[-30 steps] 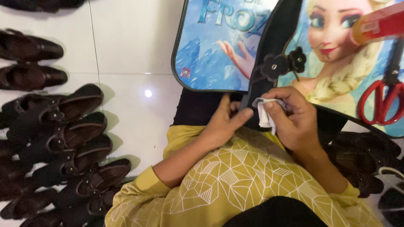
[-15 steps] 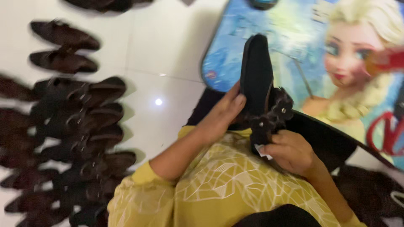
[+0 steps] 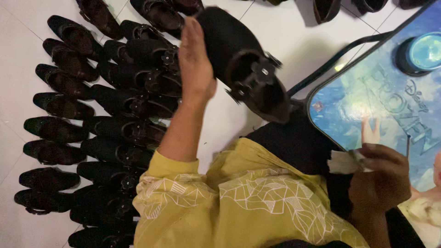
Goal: The person sits on the floor and cleans black shoes one at a time, wiping the uppers and soles with a cloth and using a small stick tool to clean around the flower-shaped strap decorations. Cleaned shoes are placed back among rows of shoes on the floor.
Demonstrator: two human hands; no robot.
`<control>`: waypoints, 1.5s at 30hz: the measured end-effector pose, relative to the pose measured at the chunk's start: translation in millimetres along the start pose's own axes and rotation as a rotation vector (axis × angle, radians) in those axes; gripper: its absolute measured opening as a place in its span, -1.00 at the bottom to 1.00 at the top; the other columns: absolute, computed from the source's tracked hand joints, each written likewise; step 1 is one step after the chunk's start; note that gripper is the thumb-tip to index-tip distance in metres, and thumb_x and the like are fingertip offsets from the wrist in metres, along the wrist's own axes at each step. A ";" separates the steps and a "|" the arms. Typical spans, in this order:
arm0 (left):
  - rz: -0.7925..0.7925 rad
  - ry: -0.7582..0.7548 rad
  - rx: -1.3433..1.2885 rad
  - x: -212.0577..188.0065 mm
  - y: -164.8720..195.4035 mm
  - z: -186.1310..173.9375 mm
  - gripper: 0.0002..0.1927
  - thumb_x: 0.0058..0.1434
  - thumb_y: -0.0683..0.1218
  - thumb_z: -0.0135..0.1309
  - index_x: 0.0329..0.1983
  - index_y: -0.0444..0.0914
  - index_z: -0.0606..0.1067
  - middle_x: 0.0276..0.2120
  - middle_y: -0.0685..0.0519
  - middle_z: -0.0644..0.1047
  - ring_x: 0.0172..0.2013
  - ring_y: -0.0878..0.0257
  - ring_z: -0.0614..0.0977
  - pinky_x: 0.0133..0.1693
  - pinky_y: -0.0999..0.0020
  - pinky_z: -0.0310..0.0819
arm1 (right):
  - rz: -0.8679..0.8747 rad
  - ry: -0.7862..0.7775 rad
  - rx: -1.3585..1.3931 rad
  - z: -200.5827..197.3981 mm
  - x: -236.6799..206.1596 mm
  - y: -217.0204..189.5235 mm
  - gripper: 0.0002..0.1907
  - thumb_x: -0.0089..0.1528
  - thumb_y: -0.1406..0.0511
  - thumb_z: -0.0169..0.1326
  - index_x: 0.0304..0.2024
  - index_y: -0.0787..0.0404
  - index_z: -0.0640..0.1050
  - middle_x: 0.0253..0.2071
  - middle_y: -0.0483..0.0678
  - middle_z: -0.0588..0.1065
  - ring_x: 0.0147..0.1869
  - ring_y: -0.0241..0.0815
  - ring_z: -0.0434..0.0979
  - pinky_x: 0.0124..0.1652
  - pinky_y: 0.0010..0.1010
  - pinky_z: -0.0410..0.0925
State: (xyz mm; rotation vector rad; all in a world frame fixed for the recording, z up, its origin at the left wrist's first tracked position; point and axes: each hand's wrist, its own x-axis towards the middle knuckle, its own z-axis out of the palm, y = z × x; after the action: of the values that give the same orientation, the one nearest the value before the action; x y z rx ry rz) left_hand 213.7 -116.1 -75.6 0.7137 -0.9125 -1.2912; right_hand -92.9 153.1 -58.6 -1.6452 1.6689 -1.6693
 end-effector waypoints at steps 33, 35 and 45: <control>0.085 0.088 1.022 226.8 -212.9 45.5 -0.75 0.43 0.01 0.06 0.09 -0.17 0.48 0.12 0.03 0.44 0.12 0.12 0.57 0.13 0.19 0.52 | 0.871 0.311 0.490 -24.6 -21.4 106.9 -0.84 0.37 0.46 0.03 0.01 0.38 0.47 -0.04 0.16 0.55 -0.06 -0.06 0.58 -0.18 -0.19 0.48; 0.161 -0.040 1.171 214.1 -239.3 82.9 -0.69 0.33 0.01 0.18 0.09 -0.16 0.50 0.13 0.01 0.44 0.15 -0.01 0.50 0.09 0.14 0.46 | 0.761 0.267 0.484 -27.5 -25.4 113.8 -0.90 0.39 0.47 0.05 -0.04 0.39 0.47 -0.03 0.14 0.55 0.06 -0.06 0.58 0.10 -0.17 0.35; -0.145 -0.265 1.344 216.8 -282.3 157.7 -0.34 0.12 0.19 0.33 0.14 -0.29 0.45 0.09 -0.19 0.49 0.09 -0.16 0.51 0.06 -0.01 0.42 | 0.854 0.224 0.589 -41.0 -30.6 116.4 -0.80 0.27 0.40 0.14 -0.06 0.33 0.50 -0.03 0.11 0.54 0.01 -0.03 0.58 0.08 -0.19 0.38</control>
State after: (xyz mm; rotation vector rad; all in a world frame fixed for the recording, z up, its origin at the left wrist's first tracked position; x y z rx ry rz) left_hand -53.3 -366.8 -207.6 1.6637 -1.9933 -0.7512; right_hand -174.2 163.3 -155.9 -0.3871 1.4352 -1.6462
